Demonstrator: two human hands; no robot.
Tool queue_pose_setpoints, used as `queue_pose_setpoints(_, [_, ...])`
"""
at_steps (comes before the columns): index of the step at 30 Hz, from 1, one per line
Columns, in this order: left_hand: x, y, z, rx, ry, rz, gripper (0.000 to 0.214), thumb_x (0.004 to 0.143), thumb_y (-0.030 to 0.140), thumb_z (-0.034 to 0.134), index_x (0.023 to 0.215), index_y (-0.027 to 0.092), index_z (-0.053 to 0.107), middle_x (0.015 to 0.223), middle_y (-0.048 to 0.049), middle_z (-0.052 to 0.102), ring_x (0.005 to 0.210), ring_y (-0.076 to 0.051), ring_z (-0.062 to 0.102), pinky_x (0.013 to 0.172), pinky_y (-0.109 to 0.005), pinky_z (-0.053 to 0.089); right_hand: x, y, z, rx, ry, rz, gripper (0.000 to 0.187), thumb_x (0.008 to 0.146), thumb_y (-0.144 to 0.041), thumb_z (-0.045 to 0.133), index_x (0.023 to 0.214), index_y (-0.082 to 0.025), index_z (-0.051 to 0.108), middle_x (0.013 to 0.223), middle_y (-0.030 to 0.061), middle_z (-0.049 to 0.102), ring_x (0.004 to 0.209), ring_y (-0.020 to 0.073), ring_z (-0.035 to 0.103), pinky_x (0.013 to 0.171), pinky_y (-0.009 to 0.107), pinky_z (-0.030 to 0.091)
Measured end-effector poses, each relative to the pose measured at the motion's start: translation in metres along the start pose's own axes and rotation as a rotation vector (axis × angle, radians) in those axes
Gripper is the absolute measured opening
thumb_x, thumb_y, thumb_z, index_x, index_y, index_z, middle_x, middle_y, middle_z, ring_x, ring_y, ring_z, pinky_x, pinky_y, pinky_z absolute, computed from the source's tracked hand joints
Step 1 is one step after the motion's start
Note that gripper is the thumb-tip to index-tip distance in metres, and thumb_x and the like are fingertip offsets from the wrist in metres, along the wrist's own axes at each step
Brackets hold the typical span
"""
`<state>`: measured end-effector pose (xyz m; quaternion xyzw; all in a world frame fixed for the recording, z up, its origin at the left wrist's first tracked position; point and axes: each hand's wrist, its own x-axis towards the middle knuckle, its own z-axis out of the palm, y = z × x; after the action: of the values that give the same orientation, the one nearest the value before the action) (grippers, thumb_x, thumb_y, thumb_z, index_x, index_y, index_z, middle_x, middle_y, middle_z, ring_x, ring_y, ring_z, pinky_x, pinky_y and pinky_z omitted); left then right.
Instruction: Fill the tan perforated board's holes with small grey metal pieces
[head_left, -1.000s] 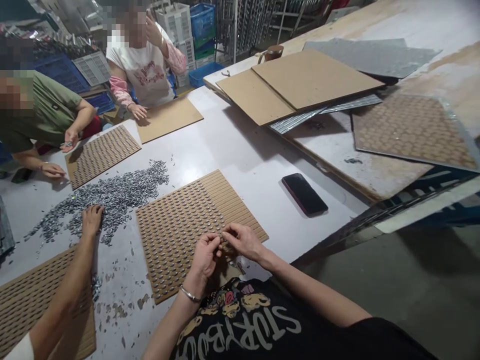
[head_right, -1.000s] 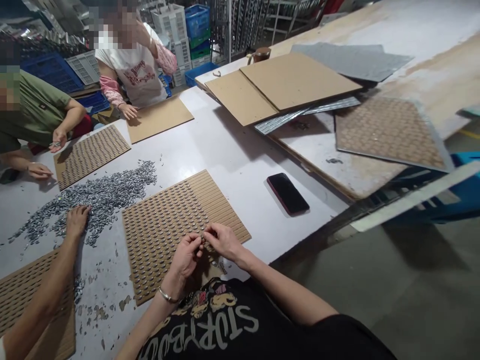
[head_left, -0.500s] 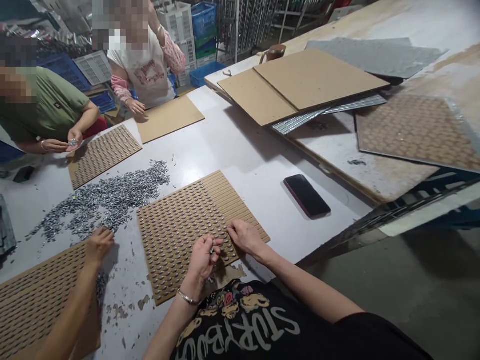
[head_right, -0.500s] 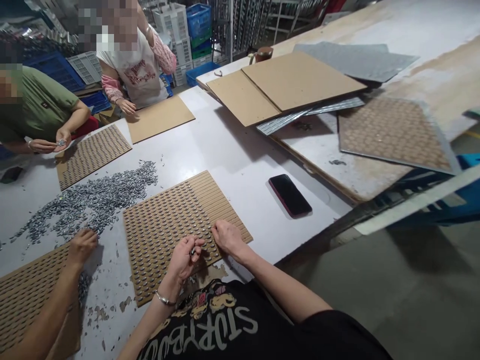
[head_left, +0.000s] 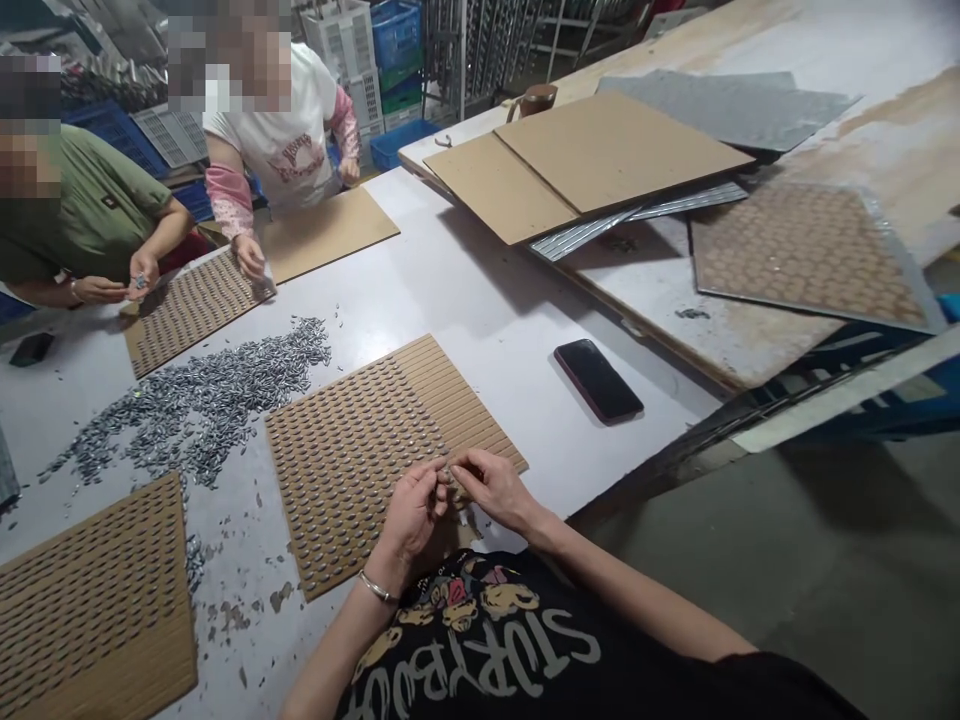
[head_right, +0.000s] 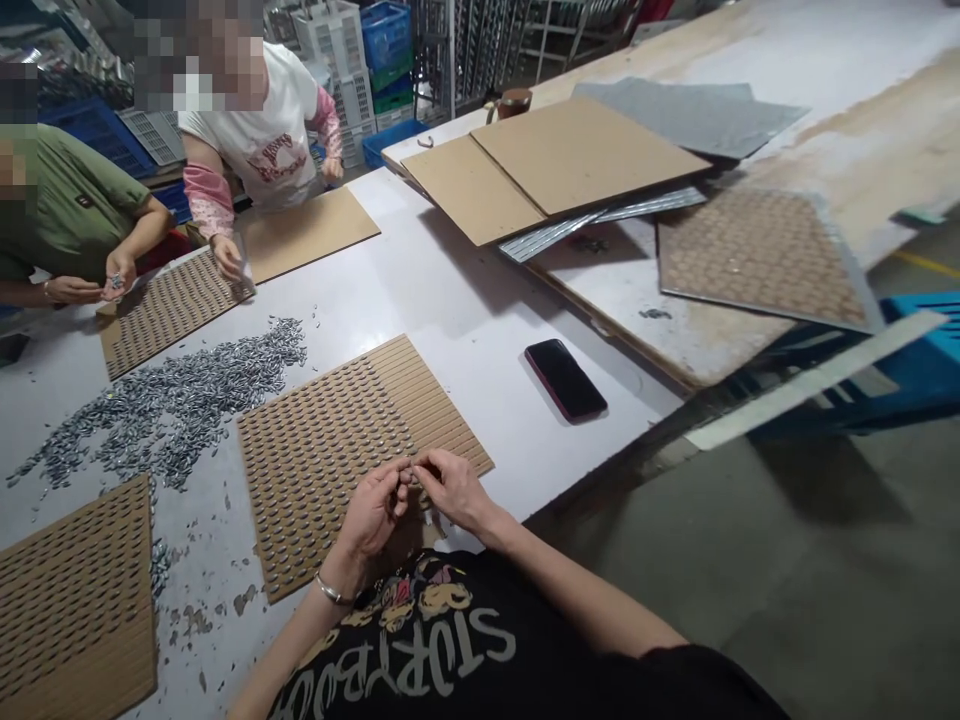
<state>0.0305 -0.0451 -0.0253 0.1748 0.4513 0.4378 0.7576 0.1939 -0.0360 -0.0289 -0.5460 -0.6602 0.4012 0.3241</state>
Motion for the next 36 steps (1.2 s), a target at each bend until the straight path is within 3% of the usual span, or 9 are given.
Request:
queue_pose_setpoints(5, [0.001,-0.009,-0.001,0.123,0.039,0.049,0.046,0.065,0.044,0.084,0.089,0.015,0.059,0.08,-0.003,0.068,0.044,-0.003,0.044,0.036,-0.015,0.024,-0.008,0.002,0.002,0.016,0.043,-0.018,0.017,0.091,-0.028,0.052,0.087,-0.02,0.067,0.083,0.0043,0.069,0.076,0.0173,0.061,0.069,0.028,0.045])
queue_pose_setpoints(11, [-0.001,-0.025,-0.011,0.223,0.051,-0.076,0.05,0.065,0.059,0.079,0.072,0.015,0.057,0.048,0.0075,0.047,0.033,-0.002,0.029,0.033,-0.017,0.015,-0.019,0.006,0.002,0.02,-0.049,-0.121,0.017,0.094,-0.031,0.054,0.089,-0.021,0.065,0.083,0.0045,0.067,0.079,0.0178,0.062,0.073,0.029,0.047])
queue_pose_setpoints(15, [0.0,-0.03,-0.011,0.21,0.019,-0.133,0.05,0.066,0.06,0.077,0.071,0.013,0.059,0.055,0.0031,0.055,0.034,-0.001,0.029,0.032,-0.018,0.013,-0.02,0.011,0.001,0.005,-0.096,-0.084,0.017,0.093,-0.028,0.054,0.082,-0.02,0.064,0.077,0.0029,0.066,0.073,0.0168,0.062,0.069,0.028,0.046])
queue_pose_setpoints(18, [-0.001,-0.024,-0.008,0.122,0.056,-0.116,0.042,0.068,0.05,0.08,0.078,0.012,0.063,0.067,-0.0015,0.062,0.041,-0.003,0.04,0.035,-0.015,0.023,-0.007,0.019,-0.001,-0.072,-0.056,0.034,0.012,0.089,-0.022,0.056,0.079,-0.02,0.062,0.075,0.0017,0.066,0.07,0.0163,0.06,0.067,0.027,0.043])
queue_pose_setpoints(20, [-0.003,-0.017,-0.008,0.038,0.081,-0.104,0.032,0.066,0.033,0.083,0.082,0.012,0.064,0.074,-0.0038,0.065,0.052,-0.006,0.052,0.043,-0.015,0.036,0.006,0.025,-0.002,-0.178,-0.029,0.098,0.012,0.088,-0.019,0.055,0.078,-0.019,0.062,0.077,0.0023,0.066,0.072,0.0166,0.059,0.068,0.026,0.042])
queue_pose_setpoints(23, [-0.008,-0.007,-0.013,-0.029,0.069,-0.144,0.03,0.062,0.012,0.081,0.086,0.012,0.064,0.085,-0.008,0.069,0.067,-0.01,0.063,0.055,-0.017,0.046,0.023,0.03,-0.001,-0.327,-0.099,0.124,0.013,0.089,-0.018,0.054,0.079,-0.018,0.063,0.082,0.0039,0.067,0.078,0.017,0.06,0.07,0.026,0.04])
queue_pose_setpoints(32, [-0.012,-0.007,-0.025,-0.079,0.086,-0.152,0.022,0.069,0.007,0.075,0.087,0.01,0.063,0.088,-0.0107,0.07,0.073,-0.013,0.066,0.064,-0.019,0.054,0.032,0.028,0.013,-0.486,-0.099,0.222,0.012,0.09,-0.02,0.054,0.081,-0.02,0.062,0.087,0.0055,0.069,0.082,0.0186,0.062,0.066,0.027,0.035])
queue_pose_setpoints(34, [-0.01,-0.009,-0.026,-0.081,0.08,-0.156,0.021,0.07,0.005,0.074,0.087,0.01,0.063,0.088,-0.0108,0.07,0.072,-0.012,0.066,0.063,-0.019,0.054,0.035,0.026,0.011,-0.491,-0.094,0.256,0.005,0.089,-0.021,0.056,0.087,-0.02,0.06,0.084,0.0044,0.069,0.078,0.0186,0.062,0.063,0.027,0.034])
queue_pose_setpoints(36, [-0.009,-0.01,-0.026,-0.088,0.076,-0.157,0.018,0.073,0.006,0.073,0.087,0.01,0.063,0.088,-0.0107,0.07,0.072,-0.012,0.066,0.063,-0.018,0.054,0.038,0.023,0.006,-0.458,-0.097,0.286,0.011,0.087,-0.021,0.058,0.098,-0.019,0.058,0.078,0.002,0.068,0.074,0.0179,0.062,0.061,0.027,0.033])
